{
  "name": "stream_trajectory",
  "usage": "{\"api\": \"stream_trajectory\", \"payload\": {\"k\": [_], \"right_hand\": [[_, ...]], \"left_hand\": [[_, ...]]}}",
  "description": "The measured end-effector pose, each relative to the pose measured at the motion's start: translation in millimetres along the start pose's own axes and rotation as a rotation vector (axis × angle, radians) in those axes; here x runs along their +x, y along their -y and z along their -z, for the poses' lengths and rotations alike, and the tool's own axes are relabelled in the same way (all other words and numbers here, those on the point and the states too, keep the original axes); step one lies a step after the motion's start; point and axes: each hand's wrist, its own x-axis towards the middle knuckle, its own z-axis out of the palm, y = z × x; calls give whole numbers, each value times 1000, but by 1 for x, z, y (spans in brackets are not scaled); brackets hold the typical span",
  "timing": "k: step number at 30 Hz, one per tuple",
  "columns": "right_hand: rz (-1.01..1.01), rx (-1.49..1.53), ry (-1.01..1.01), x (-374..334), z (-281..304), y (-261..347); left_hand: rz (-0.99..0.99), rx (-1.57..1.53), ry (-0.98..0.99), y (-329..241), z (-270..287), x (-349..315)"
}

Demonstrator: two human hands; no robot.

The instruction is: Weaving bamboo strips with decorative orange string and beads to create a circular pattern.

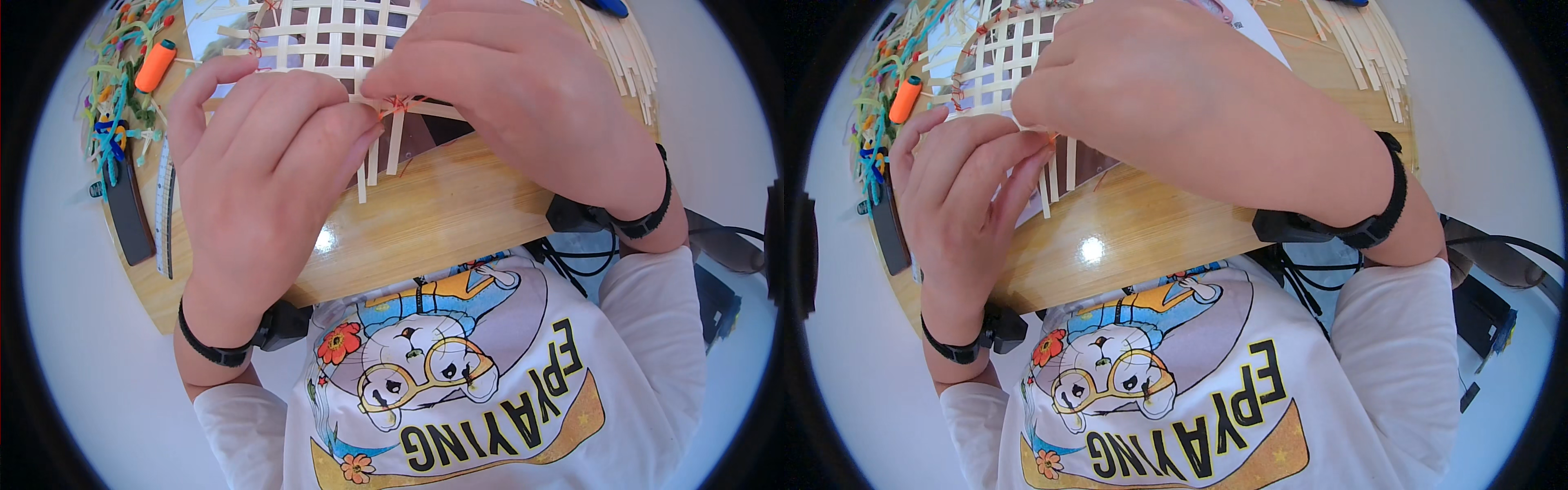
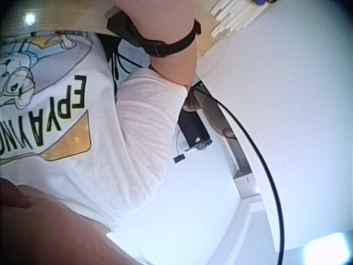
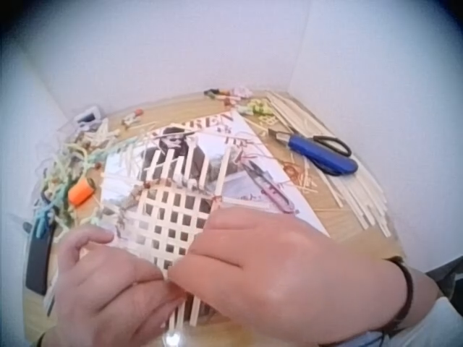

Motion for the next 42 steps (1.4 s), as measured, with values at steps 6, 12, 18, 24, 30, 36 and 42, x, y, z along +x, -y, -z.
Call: {"api": "stream_trajectory", "payload": {"k": [6,12,18,24,30,36,42], "right_hand": [[38,-27,4,-5,0,5],[74,-47,10,4,-10,-7],[-165,-189,205,4,-17,3],[-215,-93,109,-7,-20,-1],[-221,52,-72,-9,-34,-3],[-182,62,-14,-5,-28,-8],[-150,75,34,2,-20,-7]], "left_hand": [[5,-14,9,1,-1,0],[128,-144,133,0,-9,-2],[203,-282,190,5,-13,-4],[310,-280,131,8,-7,-4],[276,-355,100,7,-10,0],[285,-311,113,8,-15,0],[313,-412,56,10,-19,-2]]}}
